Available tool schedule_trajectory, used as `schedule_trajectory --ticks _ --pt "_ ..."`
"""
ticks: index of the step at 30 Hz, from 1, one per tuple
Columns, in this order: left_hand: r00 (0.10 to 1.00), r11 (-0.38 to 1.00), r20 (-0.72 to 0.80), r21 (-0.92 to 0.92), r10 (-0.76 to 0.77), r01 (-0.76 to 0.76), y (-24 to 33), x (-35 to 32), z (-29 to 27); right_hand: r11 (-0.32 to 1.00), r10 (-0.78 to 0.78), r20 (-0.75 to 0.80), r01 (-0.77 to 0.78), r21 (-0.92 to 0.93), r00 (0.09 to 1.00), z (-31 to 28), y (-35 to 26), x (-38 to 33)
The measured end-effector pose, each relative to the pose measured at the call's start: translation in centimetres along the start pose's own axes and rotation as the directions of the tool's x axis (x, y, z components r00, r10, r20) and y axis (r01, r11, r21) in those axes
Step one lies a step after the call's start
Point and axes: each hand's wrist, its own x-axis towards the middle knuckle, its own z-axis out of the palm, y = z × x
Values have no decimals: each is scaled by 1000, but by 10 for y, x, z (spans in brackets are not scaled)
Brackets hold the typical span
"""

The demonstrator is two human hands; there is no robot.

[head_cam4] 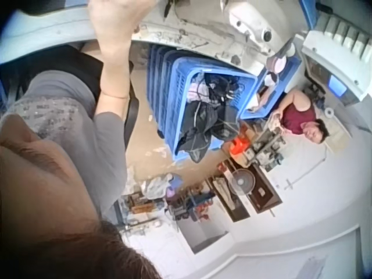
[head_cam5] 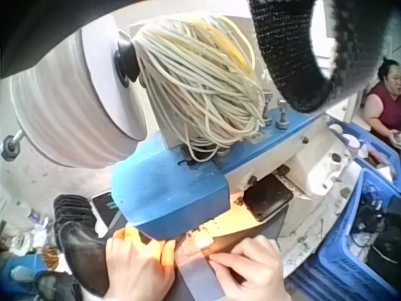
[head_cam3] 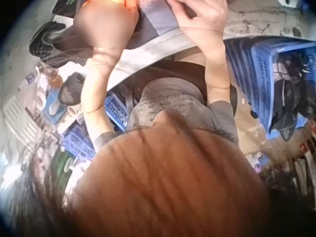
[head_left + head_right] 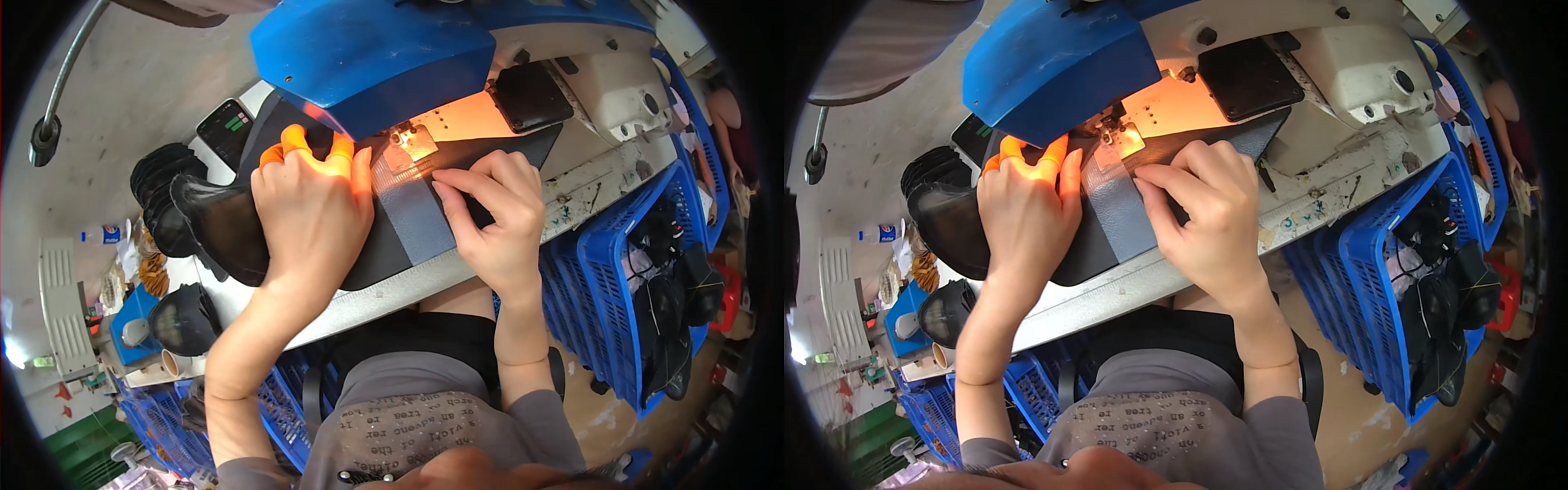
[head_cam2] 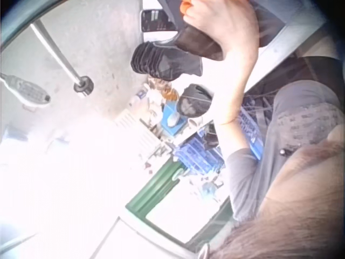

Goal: The person uses a sewing machine to stitch black fabric pieces, likely face masks, one at a time. They guide the fabric under the needle, sew along the edges, and then remove the finished piece to place it on the table before picking up the next piece. The process is repeated continuously throughout the clip.

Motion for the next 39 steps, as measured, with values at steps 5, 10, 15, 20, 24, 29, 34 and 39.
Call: schedule_trajectory --ticks 5,10,15,20,24,29,34,39 --pt "996 996 30 -18 -87 88 10 4 -4 1000 2 -7 -2 -6 1000 0 1 -1" --pt "995 996 -70 -41 -76 73 1 5 5 1000 14 -12 -13 23 1000 -1 1 0" --pt "993 991 -36 -71 -113 111 -8 -5 -3 998 -6 4 5 59 1000 -4 2 1" --pt "998 984 10 -166 -65 65 -2 -37 -25 999 -22 -22 23 41 1000 -1 4 -3" --pt "996 973 78 -223 -46 62 6 -57 -43 998 -42 -31 43 53 999 -2 4 -4" --pt "999 967 44 -256 15 -4 11 -83 -50 995 -22 -25 24 98 999 -9 -2 -13" --pt "999 933 48 -360 23 -4 7 -101 -50 948 -206 -118 228 221 971 -14 -24 -37" --pt "990 879 -126 -462 66 -118 -9 -137 -31 913 47 191 -120 391 981 -5 -47 -72"
